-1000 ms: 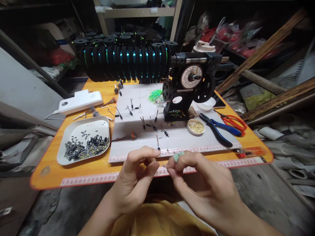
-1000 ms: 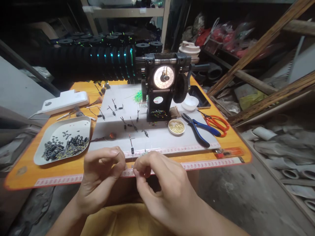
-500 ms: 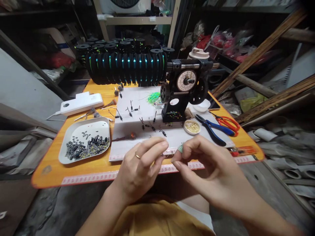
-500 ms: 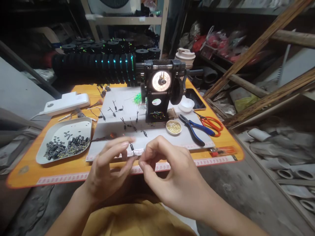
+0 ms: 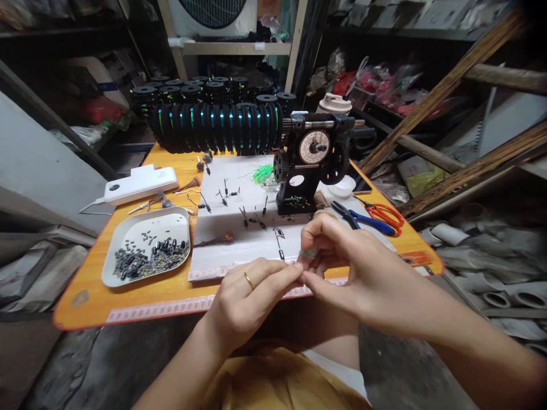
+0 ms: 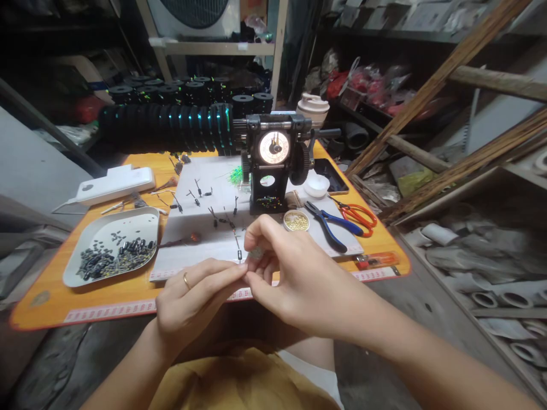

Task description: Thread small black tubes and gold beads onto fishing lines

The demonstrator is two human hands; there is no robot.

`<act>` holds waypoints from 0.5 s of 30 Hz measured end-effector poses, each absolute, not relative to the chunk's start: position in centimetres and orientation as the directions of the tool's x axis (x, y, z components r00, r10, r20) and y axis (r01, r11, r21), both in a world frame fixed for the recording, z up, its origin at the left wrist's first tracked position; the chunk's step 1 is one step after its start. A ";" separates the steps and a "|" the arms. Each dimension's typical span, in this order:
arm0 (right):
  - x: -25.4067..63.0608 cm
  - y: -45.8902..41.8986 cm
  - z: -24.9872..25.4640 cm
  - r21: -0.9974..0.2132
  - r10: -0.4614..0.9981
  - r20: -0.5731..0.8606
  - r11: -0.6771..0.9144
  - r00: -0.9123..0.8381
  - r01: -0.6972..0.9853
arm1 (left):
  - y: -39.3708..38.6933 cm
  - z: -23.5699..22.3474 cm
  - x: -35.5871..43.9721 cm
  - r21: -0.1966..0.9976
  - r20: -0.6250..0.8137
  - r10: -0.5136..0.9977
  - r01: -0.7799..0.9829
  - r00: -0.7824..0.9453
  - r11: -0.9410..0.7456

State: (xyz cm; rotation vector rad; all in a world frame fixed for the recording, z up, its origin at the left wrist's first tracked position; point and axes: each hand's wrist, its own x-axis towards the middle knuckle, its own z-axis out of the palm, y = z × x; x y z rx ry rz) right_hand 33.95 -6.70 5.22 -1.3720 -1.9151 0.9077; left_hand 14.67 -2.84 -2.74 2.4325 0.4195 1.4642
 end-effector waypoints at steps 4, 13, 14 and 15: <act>34.2 -6.6 5.6 -0.816 0.951 0.044 0.211 -0.308 0.537 | -2.6 -2.3 14.3 0.379 0.795 0.376 0.095 0.476 -0.921; 33.8 -7.7 5.4 -0.675 0.927 0.148 0.350 -0.345 0.650 | -3.1 -2.2 14.3 0.510 0.762 0.475 0.045 0.439 -0.859; 33.7 -7.9 5.5 -0.656 0.923 0.173 0.369 -0.344 0.659 | -3.3 -2.2 14.4 0.524 0.760 0.488 0.041 0.430 -0.851; 33.6 -8.0 5.6 -0.643 0.919 0.193 0.383 -0.343 0.664 | -3.5 -2.3 14.5 0.544 0.752 0.506 0.038 0.423 -0.839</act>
